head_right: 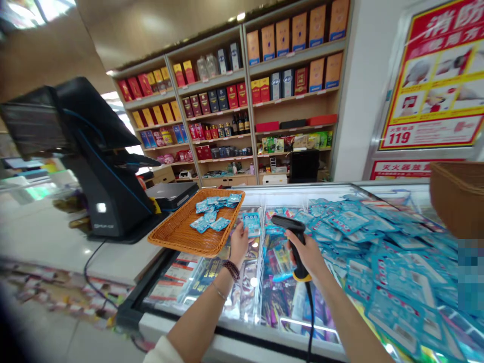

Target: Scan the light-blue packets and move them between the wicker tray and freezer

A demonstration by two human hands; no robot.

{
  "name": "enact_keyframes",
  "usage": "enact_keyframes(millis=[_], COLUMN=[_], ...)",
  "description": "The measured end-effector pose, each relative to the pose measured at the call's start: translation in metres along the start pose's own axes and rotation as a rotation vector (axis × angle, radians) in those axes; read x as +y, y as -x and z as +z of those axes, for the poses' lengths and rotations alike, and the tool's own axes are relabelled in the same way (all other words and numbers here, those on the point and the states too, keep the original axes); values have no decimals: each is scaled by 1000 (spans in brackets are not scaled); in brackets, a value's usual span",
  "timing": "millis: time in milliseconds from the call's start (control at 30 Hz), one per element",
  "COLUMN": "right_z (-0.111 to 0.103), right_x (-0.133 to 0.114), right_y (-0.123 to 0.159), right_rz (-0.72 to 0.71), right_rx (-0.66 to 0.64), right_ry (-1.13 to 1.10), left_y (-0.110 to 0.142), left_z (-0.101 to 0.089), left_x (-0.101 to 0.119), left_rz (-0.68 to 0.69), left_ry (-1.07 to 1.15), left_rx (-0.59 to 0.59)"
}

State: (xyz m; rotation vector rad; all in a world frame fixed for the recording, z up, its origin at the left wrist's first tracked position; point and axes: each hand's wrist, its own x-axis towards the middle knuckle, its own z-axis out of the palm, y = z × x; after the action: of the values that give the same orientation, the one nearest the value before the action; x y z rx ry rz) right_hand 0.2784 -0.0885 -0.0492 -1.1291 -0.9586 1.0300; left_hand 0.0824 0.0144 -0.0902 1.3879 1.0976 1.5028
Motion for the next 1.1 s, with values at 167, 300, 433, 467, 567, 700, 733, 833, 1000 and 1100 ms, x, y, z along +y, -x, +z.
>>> enact_keyframes(millis=[167, 300, 433, 467, 567, 700, 733, 833, 1000, 1100], right_z=[-51, -104, -149, -157, -175, -188, -190, -190, -169, -141], right_x=[-23, -42, -58, -61, -65, -63, -61, -57, -54, -53], right_y=[2, 14, 29, 33, 44, 53, 54, 56, 50, 41], right_rz=[-49, -93, -107, -106, -107, -116, -124, -132, -117, -105], right_rx=[219, 370, 484, 514, 573, 591, 588, 582, 546, 477], right_ry=[-24, 10, 57, 58, 61, 73, 76, 96, 95, 78], left_y=[4, 12, 17, 17, 16, 14, 14, 14, 7, -6], left_z=[20, 60, 116, 131, 177, 228, 236, 243, 198, 145], left_x=[1, -4, 4, 9, 31, 64, 70, 85, 84, 75], left_rz=[-97, -154, -210, -223, -236, -292, -303, -249, 59, 169], left_ry=[114, 215, 295, 308, 310, 309, 324, 327, 183, 86], left_rx=[-133, -239, -313, -339, -470, -625, -643, -652, -579, -488])
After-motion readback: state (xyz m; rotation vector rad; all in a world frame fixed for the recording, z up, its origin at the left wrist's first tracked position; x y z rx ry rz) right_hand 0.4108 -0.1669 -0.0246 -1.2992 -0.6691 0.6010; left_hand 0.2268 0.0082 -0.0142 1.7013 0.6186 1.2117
